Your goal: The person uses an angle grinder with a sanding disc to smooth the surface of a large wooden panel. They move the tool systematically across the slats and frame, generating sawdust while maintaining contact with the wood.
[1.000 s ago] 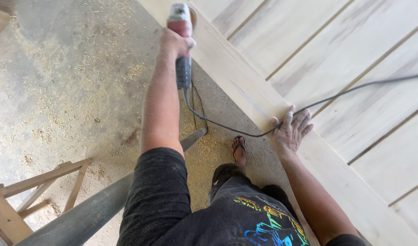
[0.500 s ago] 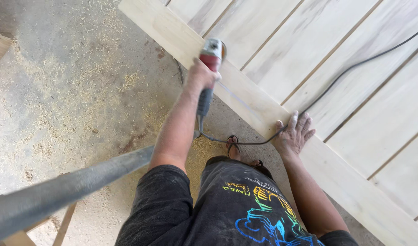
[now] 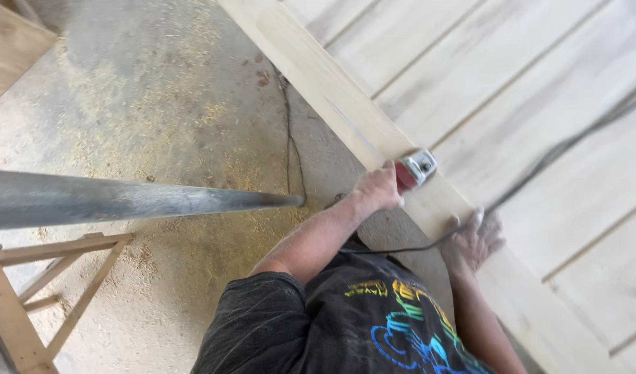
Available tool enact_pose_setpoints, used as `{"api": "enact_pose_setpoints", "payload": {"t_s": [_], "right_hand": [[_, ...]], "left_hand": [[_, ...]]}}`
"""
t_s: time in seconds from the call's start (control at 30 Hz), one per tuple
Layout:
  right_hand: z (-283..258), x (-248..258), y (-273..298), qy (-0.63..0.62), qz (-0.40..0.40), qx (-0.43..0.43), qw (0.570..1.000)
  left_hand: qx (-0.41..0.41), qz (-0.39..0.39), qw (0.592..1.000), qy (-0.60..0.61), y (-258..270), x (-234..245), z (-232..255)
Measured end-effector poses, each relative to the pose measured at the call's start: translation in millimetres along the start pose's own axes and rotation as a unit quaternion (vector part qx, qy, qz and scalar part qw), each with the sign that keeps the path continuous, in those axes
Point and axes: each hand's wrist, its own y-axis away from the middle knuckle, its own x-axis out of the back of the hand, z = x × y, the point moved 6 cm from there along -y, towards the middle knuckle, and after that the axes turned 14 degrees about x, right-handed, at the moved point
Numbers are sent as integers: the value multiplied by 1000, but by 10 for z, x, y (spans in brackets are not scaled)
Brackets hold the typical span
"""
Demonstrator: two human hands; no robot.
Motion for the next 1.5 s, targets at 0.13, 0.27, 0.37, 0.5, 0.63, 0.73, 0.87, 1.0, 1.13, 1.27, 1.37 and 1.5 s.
{"api": "enact_pose_setpoints", "payload": {"t_s": [0.13,0.27,0.37,0.5,0.63,0.73,0.87,1.0,1.13,1.27,1.37,1.5], "right_hand": [[-67,17,-83,14,-20,11,1000],[-287,-139,-285,46,-36,53,997],[-620,-366,-640,40,-56,79,994],[-1321,-754,-1221,41,-77,146,985],[-2011,-1057,-1697,28,-81,205,975],[-2506,-1322,-2014,16,-74,245,967],[-2977,-1574,-2317,19,-79,263,961],[-3287,-1722,-2528,37,-86,288,953],[-3451,-1829,-2687,42,-87,309,946],[-3438,-1906,-2747,43,-100,312,944],[-3426,-1925,-2735,46,-106,326,938],[-3349,-1834,-2634,32,-97,350,931]], "left_hand": [[47,-5,999,9,-173,309,-267],[120,11,987,102,-532,1016,-841],[187,23,966,177,-829,1598,-1335],[208,74,930,294,-1333,2338,-1988],[222,103,913,327,-1925,3018,-2583],[227,132,910,320,-2358,3539,-2953],[233,170,908,303,-2840,4019,-3296],[240,198,906,286,-3172,4288,-3543],[256,191,906,278,-3328,4407,-3777],[261,208,883,329,-3155,4336,-3966],[269,176,866,382,-2930,4126,-3933],[268,153,874,375,-2573,3723,-3723]]}}
